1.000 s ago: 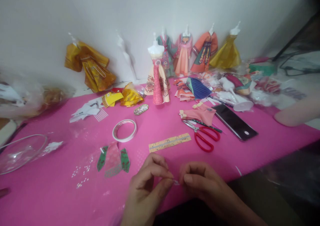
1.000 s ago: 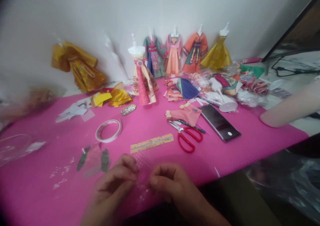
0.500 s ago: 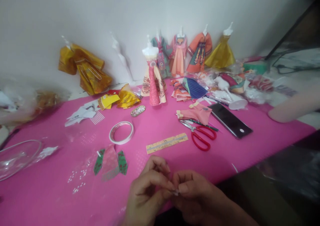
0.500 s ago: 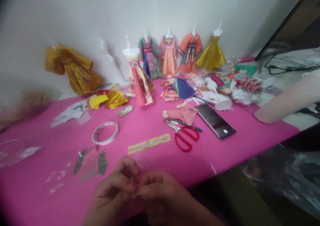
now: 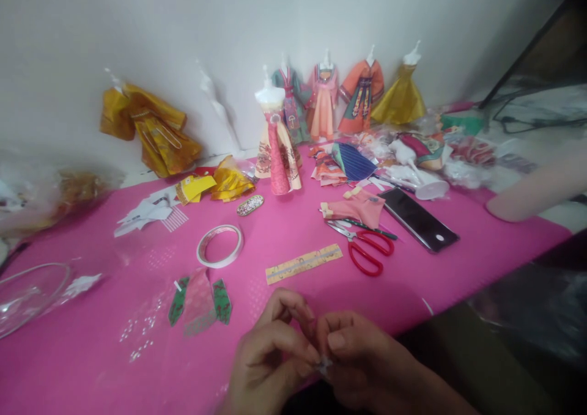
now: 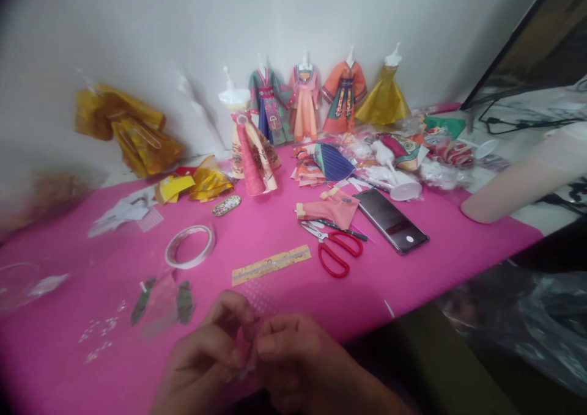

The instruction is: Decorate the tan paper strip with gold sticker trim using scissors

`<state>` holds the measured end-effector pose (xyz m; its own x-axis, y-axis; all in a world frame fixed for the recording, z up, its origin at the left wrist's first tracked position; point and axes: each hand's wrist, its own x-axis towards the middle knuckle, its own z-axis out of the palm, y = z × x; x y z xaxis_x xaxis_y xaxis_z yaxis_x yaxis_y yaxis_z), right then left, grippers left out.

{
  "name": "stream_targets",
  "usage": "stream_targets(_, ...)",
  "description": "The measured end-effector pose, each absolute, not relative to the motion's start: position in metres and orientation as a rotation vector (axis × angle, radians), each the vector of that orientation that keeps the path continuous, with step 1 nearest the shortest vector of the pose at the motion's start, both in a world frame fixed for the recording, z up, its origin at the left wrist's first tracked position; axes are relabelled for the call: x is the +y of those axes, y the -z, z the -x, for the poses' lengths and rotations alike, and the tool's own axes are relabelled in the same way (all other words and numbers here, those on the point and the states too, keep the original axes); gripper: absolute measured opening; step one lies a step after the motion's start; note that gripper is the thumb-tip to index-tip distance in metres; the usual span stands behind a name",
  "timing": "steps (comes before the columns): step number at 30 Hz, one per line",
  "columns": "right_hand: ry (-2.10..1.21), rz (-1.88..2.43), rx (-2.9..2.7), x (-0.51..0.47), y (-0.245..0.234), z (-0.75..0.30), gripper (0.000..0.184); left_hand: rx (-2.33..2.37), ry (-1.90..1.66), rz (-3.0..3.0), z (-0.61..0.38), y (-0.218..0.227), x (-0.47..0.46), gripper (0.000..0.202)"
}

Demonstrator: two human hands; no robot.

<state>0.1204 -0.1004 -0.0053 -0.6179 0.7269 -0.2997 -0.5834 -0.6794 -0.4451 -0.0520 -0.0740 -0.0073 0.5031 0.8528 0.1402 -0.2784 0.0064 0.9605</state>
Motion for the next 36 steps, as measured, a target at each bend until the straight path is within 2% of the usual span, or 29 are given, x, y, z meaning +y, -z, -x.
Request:
stream_targets(13, -2.080, 0.730, -0.553, -0.104, 0.012, -0.119, 0.034, 0.561, -0.925, -1.255, 0.053, 0.009, -0.075, 0.020)
stream_targets(18, -1.837, 0.877, -0.857, -0.104, -0.001, -0.121, 0.040, 0.617, -0.959, -1.303, 0.058, 0.008, -0.072, 0.012)
stream_targets(20, -1.752, 0.967, -0.941, -0.104, -0.006, -0.122, 0.038, 0.643, -0.991, -1.334, 0.062, 0.008, -0.071, 0.007)
stream_targets(24, -1.621, 1.160, -1.049, -0.100, -0.009, -0.129, 0.028, 0.789, -1.063, -1.424, 0.074, 0.005, -0.065, 0.009)
stream_targets(28, -1.435, 1.389, -1.143, -0.092, -0.007, -0.146, 0.023, 0.990, -1.001, -1.805, 0.083, 0.001, -0.060, 0.019)
stream_targets(32, -1.312, 1.577, -1.203, -0.080, -0.005, -0.164, 0.023, 0.909, -0.849, -2.359, 0.077, 0.006, -0.063, 0.030)
stream_targets(36, -1.238, 1.623, -1.282, -0.068, 0.000, -0.175, 0.024, 0.884, -0.665, -2.766, 0.056, 0.011, -0.063, 0.022)
